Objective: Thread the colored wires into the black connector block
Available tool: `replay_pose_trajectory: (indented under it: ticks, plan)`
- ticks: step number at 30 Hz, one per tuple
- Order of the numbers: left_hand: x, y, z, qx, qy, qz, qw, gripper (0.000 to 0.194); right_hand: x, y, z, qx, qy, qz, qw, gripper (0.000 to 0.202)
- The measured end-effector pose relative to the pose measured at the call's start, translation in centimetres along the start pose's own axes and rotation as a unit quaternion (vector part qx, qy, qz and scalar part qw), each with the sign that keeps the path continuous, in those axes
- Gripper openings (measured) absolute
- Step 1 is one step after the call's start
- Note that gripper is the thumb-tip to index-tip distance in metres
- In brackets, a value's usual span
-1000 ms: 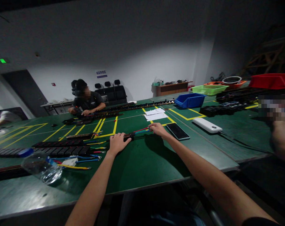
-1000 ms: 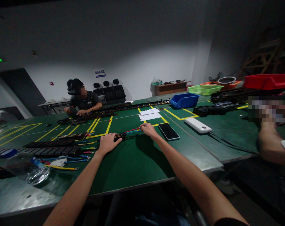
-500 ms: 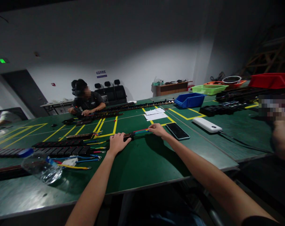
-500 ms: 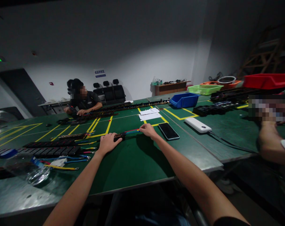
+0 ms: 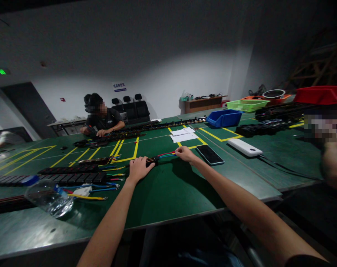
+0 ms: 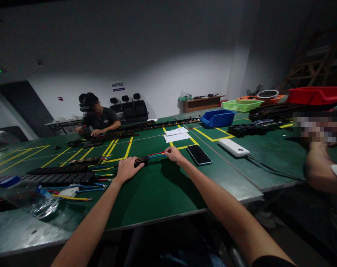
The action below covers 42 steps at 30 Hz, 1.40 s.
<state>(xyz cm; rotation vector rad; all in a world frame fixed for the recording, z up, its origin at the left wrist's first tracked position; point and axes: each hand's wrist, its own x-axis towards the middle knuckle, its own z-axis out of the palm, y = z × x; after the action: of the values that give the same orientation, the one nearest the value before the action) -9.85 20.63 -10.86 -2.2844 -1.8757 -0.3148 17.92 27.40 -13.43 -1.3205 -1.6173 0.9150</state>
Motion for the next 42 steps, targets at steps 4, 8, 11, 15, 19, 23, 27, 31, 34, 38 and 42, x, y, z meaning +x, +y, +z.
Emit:
replay_pose_trajectory:
  ticks: [4, 8, 11, 15, 19, 23, 27, 31, 34, 38, 42]
  plan:
    - [0.0, -0.1, 0.3, 0.001, 0.01, 0.003, 1.0, 0.062, -0.2, -0.1, 0.0, -0.018, -0.017, 0.008, 1.0, 0.011]
    - [0.1, -0.1, 0.2, -0.005, 0.007, 0.007, 1.0, 0.061, -0.3, 0.1, 0.0, -0.034, -0.015, 0.001, 0.999, 0.014]
    - [0.1, -0.1, 0.1, -0.006, 0.002, 0.003, 1.0, 0.062, -0.3, -0.1, -0.1, -0.053, 0.002, -0.006, 0.999, 0.012]
    - [0.1, -0.1, 0.2, -0.006, 0.003, 0.004, 1.0, 0.064, -0.4, -0.3, -0.3, -0.087, 0.021, -0.019, 0.996, 0.013]
    - [0.1, 0.0, 0.2, -0.005, -0.004, -0.003, 1.0, 0.064, -0.3, -0.2, -0.4, -0.114, 0.037, -0.029, 0.992, 0.021]
    - [0.1, 0.0, 0.1, -0.005, -0.006, -0.004, 1.0, 0.063, -0.1, 0.1, -0.4, -0.101, 0.049, -0.028, 0.993, 0.024]
    - [0.0, 0.1, 0.0, -0.004, 0.001, 0.0, 1.0, 0.063, 0.2, 0.4, -0.4, -0.037, 0.02, 0.002, 0.999, 0.018]
    - [0.0, 0.2, -0.1, 0.004, -0.004, -0.006, 1.0, 0.062, 0.5, 0.7, -0.3, -0.001, 0.013, 0.007, 1.0, 0.013]
    - [-0.1, 0.2, -0.2, 0.005, -0.003, -0.007, 1.0, 0.061, 0.6, 0.9, -0.1, 0.007, 0.012, 0.004, 1.0, 0.012]
    - [-0.1, 0.3, -0.2, 0.002, -0.002, -0.003, 1.0, 0.062, 0.7, 0.9, 0.0, 0.021, 0.024, -0.004, 0.999, 0.014]
    - [-0.1, 0.3, -0.3, 0.001, -0.003, -0.002, 1.0, 0.061, 0.6, 0.8, -0.1, 0.031, 0.022, -0.008, 0.999, 0.016]
